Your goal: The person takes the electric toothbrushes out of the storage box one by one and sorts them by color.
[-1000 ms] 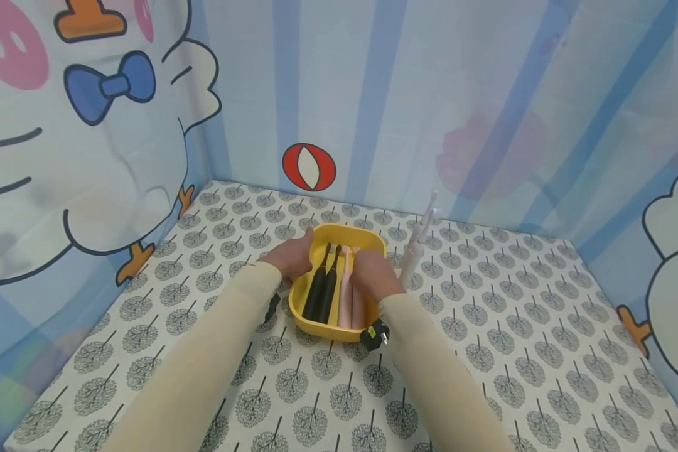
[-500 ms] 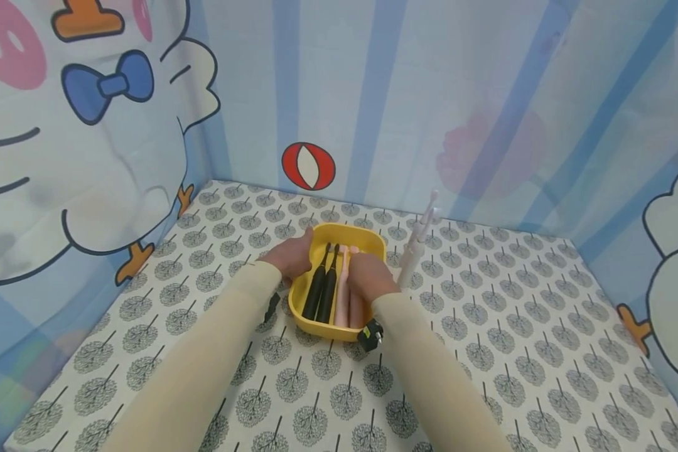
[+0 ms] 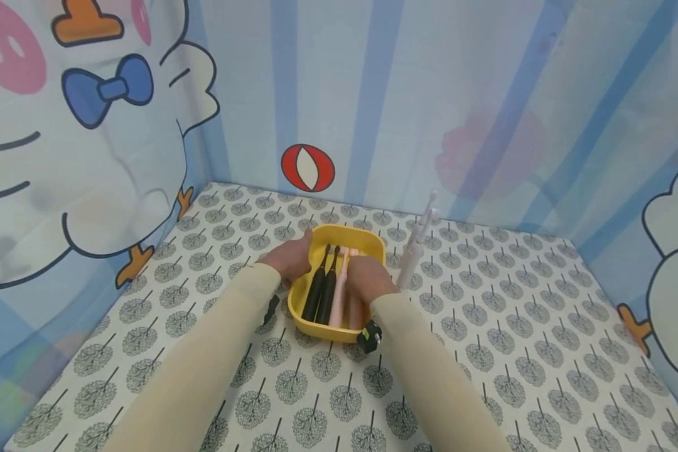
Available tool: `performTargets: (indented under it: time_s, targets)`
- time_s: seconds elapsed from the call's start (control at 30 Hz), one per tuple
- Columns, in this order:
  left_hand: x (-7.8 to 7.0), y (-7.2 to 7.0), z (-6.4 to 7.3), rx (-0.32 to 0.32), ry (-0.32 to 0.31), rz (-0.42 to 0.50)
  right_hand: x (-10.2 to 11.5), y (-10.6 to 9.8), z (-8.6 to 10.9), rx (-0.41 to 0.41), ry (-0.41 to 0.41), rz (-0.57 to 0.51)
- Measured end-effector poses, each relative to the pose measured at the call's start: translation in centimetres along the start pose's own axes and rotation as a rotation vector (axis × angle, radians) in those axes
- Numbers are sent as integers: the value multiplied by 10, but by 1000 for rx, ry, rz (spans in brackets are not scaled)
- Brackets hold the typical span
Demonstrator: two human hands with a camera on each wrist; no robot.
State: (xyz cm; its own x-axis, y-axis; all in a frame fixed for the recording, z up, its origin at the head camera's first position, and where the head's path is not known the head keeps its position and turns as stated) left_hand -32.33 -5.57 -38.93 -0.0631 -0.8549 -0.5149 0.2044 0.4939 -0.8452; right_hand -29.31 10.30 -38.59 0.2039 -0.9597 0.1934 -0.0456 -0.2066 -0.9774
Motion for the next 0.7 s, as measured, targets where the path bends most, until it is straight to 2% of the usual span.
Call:
performTargets:
  time_s: [0.3,0.53,0.7]
  targets:
    - [1,0,0,-5,14,12,0,2,1,-17,11,-16]
    - [2,2,-3,-6,-2,1,1,1,2,-47,-4,-6]
    - [3,2,-3,-8,0,-3,1,0,1,-45,15,-18]
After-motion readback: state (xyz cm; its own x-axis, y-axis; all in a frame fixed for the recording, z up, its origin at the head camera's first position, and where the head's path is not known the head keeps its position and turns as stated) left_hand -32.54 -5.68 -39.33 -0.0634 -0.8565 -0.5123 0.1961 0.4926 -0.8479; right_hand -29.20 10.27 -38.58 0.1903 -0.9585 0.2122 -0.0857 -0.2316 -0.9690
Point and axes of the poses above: each hand's wrist, its own z-axis away from the middle knuckle, its own y-axis out of the palm, x = y × z, the point moved 3 cm from there along -z, towards the middle knuckle, and after that the axes turned 13 degrees about -x, right-handed, at the moved point
